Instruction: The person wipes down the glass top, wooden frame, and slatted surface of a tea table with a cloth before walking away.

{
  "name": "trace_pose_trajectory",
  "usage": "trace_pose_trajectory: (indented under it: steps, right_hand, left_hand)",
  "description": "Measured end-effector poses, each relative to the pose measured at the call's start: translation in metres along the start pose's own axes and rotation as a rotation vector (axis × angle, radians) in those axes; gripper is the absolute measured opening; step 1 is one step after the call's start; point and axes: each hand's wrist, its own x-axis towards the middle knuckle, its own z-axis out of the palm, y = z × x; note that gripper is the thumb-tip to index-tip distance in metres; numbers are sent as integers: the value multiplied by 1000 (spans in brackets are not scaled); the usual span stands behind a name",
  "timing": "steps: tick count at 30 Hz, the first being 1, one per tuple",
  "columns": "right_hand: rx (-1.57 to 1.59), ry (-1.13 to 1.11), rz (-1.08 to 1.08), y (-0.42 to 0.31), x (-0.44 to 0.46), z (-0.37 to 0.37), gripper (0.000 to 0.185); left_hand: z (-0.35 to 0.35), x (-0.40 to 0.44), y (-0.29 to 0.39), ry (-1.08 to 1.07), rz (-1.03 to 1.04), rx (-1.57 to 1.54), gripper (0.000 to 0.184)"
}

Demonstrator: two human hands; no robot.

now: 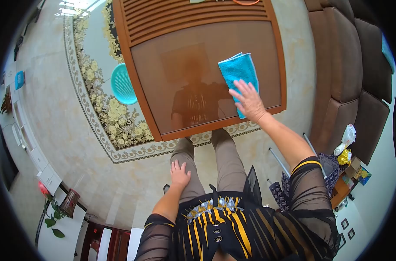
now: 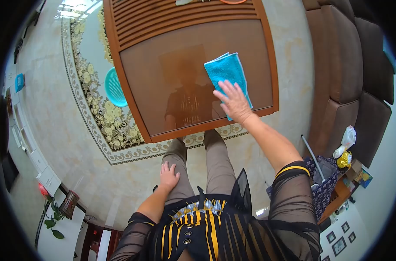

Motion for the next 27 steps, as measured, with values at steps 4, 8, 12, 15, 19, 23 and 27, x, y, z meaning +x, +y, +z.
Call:
trace_pose_trajectory:
  steps: [4, 8, 12, 15, 19, 23, 27]
  right_hand:
    - [-34, 179, 156, 56, 29, 53, 65]
    - [-167, 368, 391, 20, 55, 112, 60]
    - [156, 349, 46, -94, 105, 135, 40]
    - [332, 157, -239, -157, 134, 142, 37]
    - [178, 190, -400, -103, 149, 140, 41]
    - [-208, 357, 117, 59, 153, 81, 41]
    - [-443, 528, 611, 195, 106, 67, 49]
  left_hand:
    - [-9, 2, -10, 215, 179, 23, 44]
    - [-6, 1, -31, 229, 252, -65, 41]
    - [-5, 2, -37, 204, 274, -88, 40]
    - [-10, 8, -29, 210, 294, -74, 39]
    - [-14, 11, -24, 199, 271, -38, 39]
    - [-20, 16, -19, 200, 255, -49, 39]
    - [-28, 19, -20, 217, 262, -89, 39]
